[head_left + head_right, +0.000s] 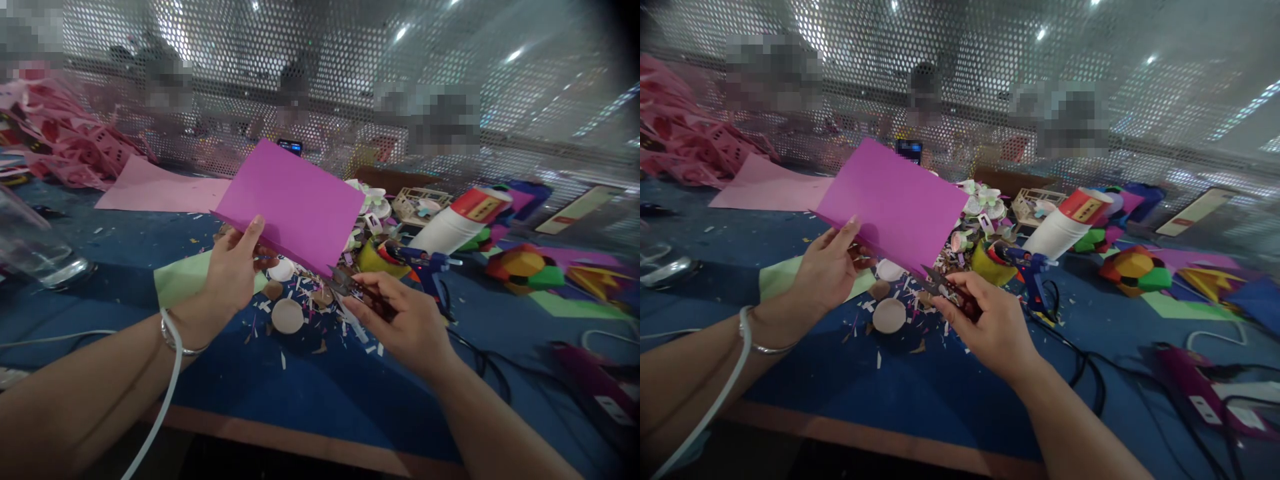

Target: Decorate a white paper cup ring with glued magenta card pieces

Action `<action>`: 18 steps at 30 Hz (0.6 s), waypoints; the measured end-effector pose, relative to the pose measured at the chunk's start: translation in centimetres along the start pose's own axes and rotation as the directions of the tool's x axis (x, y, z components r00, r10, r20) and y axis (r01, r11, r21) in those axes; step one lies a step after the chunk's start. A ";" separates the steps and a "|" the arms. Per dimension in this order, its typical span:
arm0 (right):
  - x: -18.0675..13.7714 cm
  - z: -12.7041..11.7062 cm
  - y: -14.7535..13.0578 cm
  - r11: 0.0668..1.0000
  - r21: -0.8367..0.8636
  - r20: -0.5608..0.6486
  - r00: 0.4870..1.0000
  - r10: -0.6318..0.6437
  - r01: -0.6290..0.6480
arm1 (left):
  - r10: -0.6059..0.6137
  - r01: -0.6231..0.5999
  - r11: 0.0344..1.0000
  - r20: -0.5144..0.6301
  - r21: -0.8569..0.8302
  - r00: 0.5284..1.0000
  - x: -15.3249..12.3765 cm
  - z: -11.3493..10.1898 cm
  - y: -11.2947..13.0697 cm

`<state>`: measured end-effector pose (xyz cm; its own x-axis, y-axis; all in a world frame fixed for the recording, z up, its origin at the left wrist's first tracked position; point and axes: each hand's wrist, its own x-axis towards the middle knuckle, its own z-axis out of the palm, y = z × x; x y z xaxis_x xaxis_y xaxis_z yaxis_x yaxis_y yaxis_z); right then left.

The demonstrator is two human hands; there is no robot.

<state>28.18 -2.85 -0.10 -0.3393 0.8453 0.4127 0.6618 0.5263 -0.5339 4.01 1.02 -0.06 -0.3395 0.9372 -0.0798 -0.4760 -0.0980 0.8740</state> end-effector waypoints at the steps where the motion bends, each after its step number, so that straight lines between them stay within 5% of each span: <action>1: 0.0 0.0 0.1 1.000 -0.014 0.004 1.000 -0.015 0.015 | -0.004 0.004 1.000 0.001 -0.002 1.000 -0.1 0.0 0.1; 18: 0.0 0.0 -0.5 0.989 -0.089 0.042 0.993 -0.114 0.118 | -0.061 0.061 0.998 0.087 0.010 0.994 -0.3 0.1 -0.2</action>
<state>27.86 -3.09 0.15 -0.4402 0.7827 0.4400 0.6743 0.6117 -0.4136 4.24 0.75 -0.14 -0.2379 0.9670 -0.0914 -0.4879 -0.0375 0.8721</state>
